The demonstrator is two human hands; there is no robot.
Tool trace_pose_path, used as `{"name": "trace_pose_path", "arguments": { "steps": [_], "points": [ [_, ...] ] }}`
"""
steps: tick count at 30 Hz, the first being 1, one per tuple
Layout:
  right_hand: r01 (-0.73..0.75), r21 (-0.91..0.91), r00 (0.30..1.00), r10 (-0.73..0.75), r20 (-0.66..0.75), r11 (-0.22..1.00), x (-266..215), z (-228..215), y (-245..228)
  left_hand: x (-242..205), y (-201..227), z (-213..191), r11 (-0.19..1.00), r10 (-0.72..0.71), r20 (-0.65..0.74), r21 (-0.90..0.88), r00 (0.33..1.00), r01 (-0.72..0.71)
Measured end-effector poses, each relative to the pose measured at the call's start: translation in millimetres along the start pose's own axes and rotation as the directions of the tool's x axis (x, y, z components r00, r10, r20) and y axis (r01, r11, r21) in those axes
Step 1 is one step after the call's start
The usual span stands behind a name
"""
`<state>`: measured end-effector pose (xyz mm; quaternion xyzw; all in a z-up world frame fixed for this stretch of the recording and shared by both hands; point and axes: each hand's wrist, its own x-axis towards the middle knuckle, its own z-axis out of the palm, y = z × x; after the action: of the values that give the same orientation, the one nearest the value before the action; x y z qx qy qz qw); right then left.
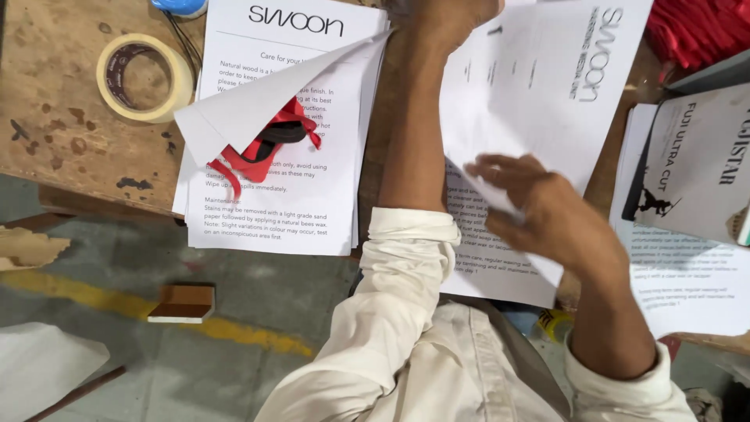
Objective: The person sits at a workbench and folds printed instruction sheets, then wraps a red fabric pouch inside a folded sheet and places the wrapped item aside, repeating the packing with additional pouches and sheets from the table.
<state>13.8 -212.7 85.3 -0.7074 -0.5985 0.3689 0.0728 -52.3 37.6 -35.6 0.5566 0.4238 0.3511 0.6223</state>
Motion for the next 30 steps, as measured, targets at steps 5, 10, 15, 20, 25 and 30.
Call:
{"name": "trace_pose_path", "arguments": {
  "steps": [5, 10, 15, 20, 25, 30],
  "points": [
    [0.12, -0.011, 0.993, -0.12, -0.018, 0.993, -35, 32, -19, 4, 1, 8, 0.94, -0.017, -0.001, 0.342, 1.0, 0.016],
    [0.327, -0.05, 0.939, -0.331, -0.095, 0.944, -51, 43, -22, -11, 18, 5, 0.931, -0.065, 0.007, 0.36, 0.998, 0.058],
    [0.339, -0.015, 0.939, -0.34, -0.046, 0.94, -48, 41, 0, -27, 44, 1, 0.937, -0.114, 0.02, 0.334, 0.993, 0.101],
    [0.444, 0.162, 0.896, -0.44, -0.067, 0.881, -25, 21, 18, -29, 57, -3, 0.876, -0.16, 0.066, 0.469, 0.985, 0.111],
    [0.298, 0.203, 0.955, -0.289, -0.072, 0.933, 2, 21, 18, -15, 33, 1, 0.922, 0.002, 0.124, 0.384, 0.992, -0.05],
    [0.126, -0.111, 0.984, -0.111, 0.14, 0.986, 14, 21, 3, -3, 23, 1, 0.935, 0.147, 0.143, 0.303, 0.979, -0.185]
  ]
}}
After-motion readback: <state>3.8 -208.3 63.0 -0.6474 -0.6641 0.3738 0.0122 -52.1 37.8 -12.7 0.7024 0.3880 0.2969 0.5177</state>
